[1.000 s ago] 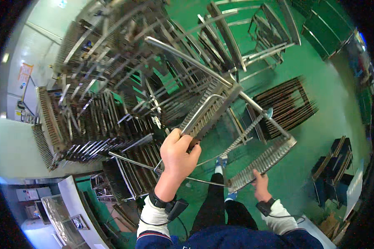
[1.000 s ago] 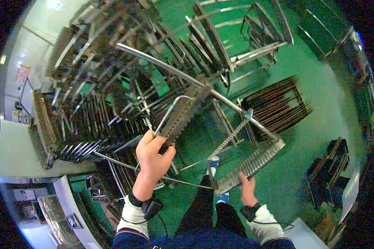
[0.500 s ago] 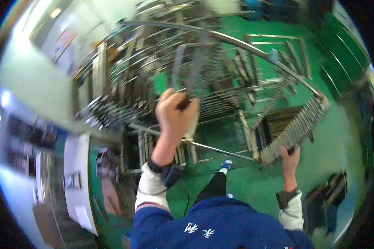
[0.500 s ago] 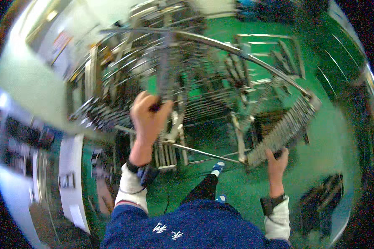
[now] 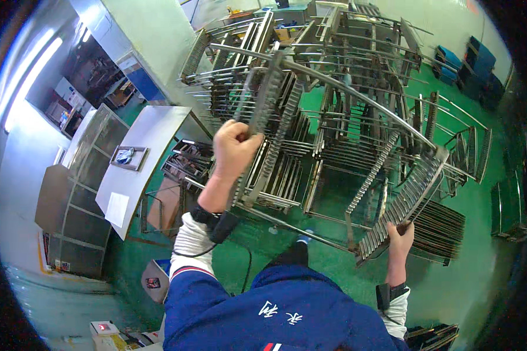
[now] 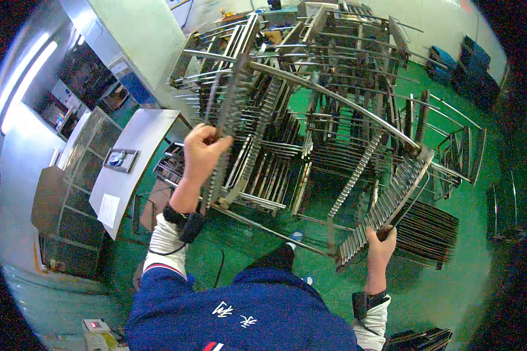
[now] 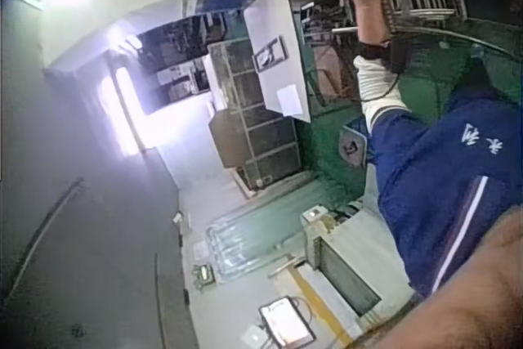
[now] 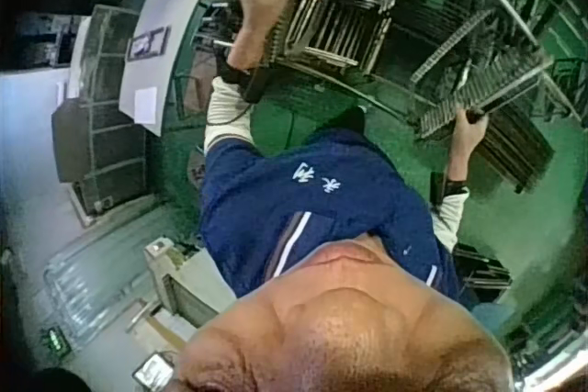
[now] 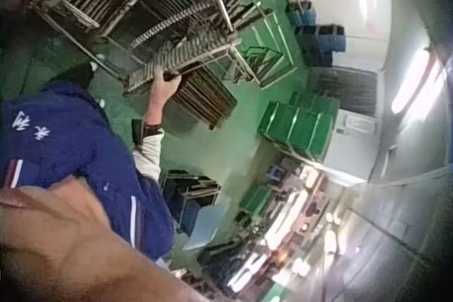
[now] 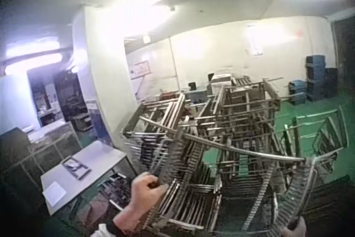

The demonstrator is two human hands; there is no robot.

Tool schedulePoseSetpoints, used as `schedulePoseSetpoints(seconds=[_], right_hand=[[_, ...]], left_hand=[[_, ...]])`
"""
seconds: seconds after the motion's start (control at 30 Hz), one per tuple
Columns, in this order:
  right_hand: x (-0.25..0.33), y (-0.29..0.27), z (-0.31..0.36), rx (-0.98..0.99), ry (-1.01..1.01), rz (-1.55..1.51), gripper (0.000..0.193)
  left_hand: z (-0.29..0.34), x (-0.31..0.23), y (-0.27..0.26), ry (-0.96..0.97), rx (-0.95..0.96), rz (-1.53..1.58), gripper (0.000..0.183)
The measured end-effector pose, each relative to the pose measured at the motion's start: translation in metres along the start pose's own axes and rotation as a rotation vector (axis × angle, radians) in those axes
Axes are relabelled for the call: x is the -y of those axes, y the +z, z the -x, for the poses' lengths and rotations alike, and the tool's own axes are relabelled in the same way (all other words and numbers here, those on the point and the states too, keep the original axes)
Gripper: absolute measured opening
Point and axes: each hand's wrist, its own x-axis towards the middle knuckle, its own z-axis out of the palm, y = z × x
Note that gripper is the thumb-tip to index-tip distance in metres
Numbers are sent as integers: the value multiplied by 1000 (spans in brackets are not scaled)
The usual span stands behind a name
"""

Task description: The recorder unloads green substrate boards from a processing machine and places them into a metal storage rack.

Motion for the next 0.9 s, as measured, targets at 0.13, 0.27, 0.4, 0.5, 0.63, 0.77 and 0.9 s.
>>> schedulePoseSetpoints(seconds=[0.13, 0.27, 0.4, 0.5, 0.63, 0.77, 0.9], right_hand=[[45, 50, -3, 53, -99, -90, 31], [74, 116, -16, 139, -177, -62, 34], [85, 214, -9, 167, -42, -28, 31], [72, 302, -7, 232, -40, 70, 30], [44, 403, -10, 332, 14, 244, 32], [-2, 478, -23, 361, 96, 402, 40], [-39, 532, -43, 406, 144, 462, 43]], left_hand=[[-27, 42, -54, 67, -110, -56, 19], [-55, 95, -94, 6, -100, -84, 20], [-70, 177, -119, -249, -53, -9, 23], [-72, 277, -138, -316, -4, -131, 25], [-56, 415, -140, -413, 33, -150, 24], [-58, 514, -112, -513, 131, -193, 25], [-64, 585, -93, -525, 203, -279, 26]])
